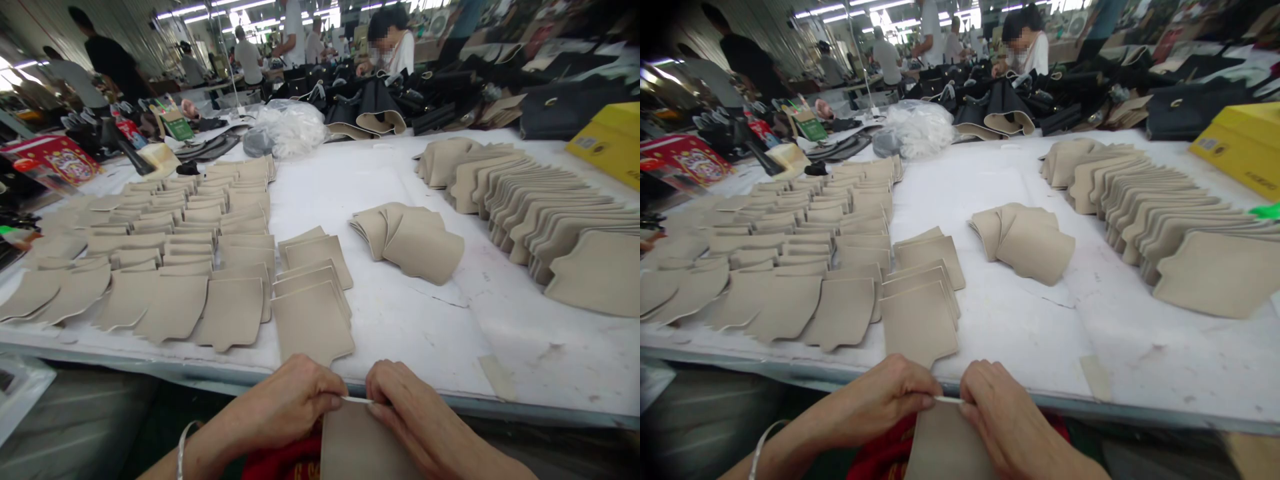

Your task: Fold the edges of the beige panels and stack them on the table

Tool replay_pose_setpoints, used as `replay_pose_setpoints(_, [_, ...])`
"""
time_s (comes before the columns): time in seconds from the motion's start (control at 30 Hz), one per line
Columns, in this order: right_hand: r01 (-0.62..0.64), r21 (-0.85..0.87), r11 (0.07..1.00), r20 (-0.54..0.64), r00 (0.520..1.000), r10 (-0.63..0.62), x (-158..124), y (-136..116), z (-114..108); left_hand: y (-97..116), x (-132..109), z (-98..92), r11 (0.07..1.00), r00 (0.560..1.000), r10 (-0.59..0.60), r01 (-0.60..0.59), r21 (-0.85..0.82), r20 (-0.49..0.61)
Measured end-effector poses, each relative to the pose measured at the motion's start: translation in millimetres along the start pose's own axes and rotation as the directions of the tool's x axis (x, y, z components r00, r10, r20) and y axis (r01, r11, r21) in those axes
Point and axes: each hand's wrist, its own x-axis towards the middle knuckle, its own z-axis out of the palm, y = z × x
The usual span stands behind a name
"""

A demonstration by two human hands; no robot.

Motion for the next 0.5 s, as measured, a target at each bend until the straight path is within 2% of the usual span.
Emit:
replay_pose_setpoints(0.27, [0.010, -0.012, 1.000, 0.008, 1.000, -0.010, 4, -8, -8, 7, 10, 8.6, 1.000, 0.998, -0.001, 0.001, -0.005, -0.058])
replay_pose_setpoints(0.5, [-0.035, 0.141, 0.989, -0.019, 0.999, 0.038, -7, 0, -21, 15, 14, 11.0, 0.998, 0.995, 0.060, -0.062, -0.024, -0.084])
